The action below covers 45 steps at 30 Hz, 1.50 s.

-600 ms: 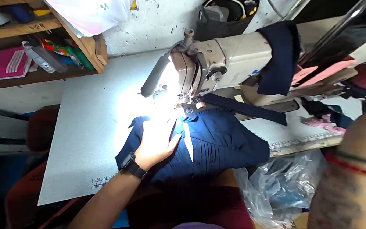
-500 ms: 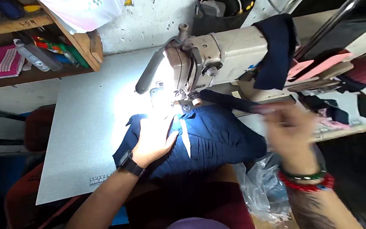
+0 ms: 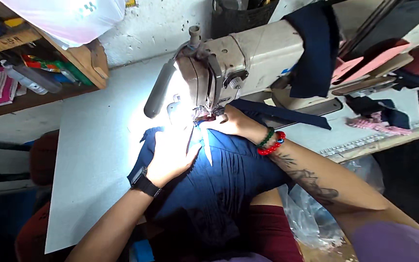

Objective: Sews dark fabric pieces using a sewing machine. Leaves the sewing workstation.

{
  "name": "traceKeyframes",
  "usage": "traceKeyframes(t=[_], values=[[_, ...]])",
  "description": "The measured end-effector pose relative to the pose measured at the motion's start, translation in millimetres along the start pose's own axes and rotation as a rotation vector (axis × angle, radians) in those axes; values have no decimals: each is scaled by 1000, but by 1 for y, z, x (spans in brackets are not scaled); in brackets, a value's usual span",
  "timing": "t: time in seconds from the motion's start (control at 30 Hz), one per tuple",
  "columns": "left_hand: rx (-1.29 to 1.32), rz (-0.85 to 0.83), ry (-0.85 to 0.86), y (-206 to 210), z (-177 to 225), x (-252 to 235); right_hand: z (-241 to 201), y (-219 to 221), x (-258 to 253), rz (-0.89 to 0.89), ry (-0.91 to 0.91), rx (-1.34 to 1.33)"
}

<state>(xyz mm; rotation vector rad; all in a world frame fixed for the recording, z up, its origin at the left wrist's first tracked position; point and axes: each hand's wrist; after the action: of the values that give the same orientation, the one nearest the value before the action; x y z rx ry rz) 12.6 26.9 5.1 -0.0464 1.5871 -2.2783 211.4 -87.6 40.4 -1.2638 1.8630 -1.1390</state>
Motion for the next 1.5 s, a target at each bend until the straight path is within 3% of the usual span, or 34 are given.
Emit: traceKeyframes(t=[0.4, 0.53, 0.67, 0.77, 0.83, 1.0, 1.13, 1.27, 1.33, 1.4, 1.5], values=[[-17, 7, -48, -1, -2, -8, -3, 19, 0, 214, 53, 174], [39, 41, -13, -4, 4, 2, -4, 22, 13, 314, -24, 217], [41, -35, 91, -16, 26, 44, -8, 22, 59, 252, -238, 309], [117, -98, 183, -19, -10, 54, 6, 41, 96, 221, -378, 328], [252, 18, 241, -27, -27, 42, 14, 43, 102, 266, -406, 301], [402, 169, 55, -26, 9, 5, -12, 27, 62, 277, -243, 255], [416, 209, 101, -3, 9, -1, -20, 31, 30, 188, -261, 194], [338, 83, 187, -6, 4, 11, 24, -1, 45, 45, -352, 32], [256, 34, 191, -12, 16, 27, 43, -24, 71, 35, -171, 159], [191, -9, 200, -11, 25, 41, 45, -35, 94, 126, -12, 331], [207, 45, 200, 0, 26, 47, 15, -26, 96, 273, -56, 325]])
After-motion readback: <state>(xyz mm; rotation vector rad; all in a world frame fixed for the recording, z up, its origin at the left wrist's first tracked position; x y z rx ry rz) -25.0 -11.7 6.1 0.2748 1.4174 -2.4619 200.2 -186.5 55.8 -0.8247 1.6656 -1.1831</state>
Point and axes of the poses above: each hand's wrist, its own x-axis away from the middle knuckle, its own y-axis out of the palm, z = x × y, and after that the axes turned 14 degrees about x, right-handed
